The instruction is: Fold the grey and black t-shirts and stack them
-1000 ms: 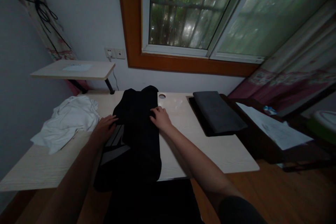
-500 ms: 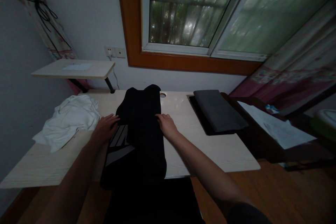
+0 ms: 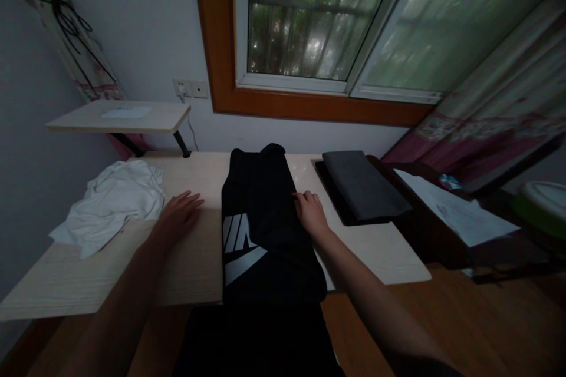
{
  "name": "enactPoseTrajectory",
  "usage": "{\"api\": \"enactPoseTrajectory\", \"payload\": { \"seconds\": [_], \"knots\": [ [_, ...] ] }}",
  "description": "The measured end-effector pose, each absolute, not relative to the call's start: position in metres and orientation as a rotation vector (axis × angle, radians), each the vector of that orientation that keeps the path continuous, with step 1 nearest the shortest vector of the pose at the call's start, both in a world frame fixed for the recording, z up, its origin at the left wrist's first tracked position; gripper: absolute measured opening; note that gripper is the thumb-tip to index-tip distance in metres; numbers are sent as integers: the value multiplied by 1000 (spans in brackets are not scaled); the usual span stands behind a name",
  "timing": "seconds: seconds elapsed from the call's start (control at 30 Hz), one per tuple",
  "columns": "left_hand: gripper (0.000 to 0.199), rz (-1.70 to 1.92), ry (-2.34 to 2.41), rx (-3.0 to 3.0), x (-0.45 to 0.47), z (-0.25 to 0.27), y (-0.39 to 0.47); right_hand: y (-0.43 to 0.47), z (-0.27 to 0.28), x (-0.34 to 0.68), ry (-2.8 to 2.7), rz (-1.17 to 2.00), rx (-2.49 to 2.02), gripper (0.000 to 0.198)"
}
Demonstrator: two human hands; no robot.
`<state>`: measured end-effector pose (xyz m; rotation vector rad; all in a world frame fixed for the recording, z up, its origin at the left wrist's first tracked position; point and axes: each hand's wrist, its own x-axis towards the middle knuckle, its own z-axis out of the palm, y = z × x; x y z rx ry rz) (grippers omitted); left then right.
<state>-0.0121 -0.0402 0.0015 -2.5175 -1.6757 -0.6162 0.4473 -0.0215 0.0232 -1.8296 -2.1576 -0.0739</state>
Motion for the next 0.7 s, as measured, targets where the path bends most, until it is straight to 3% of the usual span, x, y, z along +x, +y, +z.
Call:
{"api": "enactPoseTrajectory", "payload": {
  "seconds": [0.17,0.43,0.7],
  "knots": [
    [39,-666,-1603,-2550,-10,7,-42,-22,22,448,-2222,-102,-1637,32],
    [38,-644,-1227,-2774,26,18,-51,-12,11,445,-2325,-125,-1495,45],
    [34,-665,-1364,-2668,40,17,-32,2,11,435,-2337,-180,-1619,46]
  ]
}}
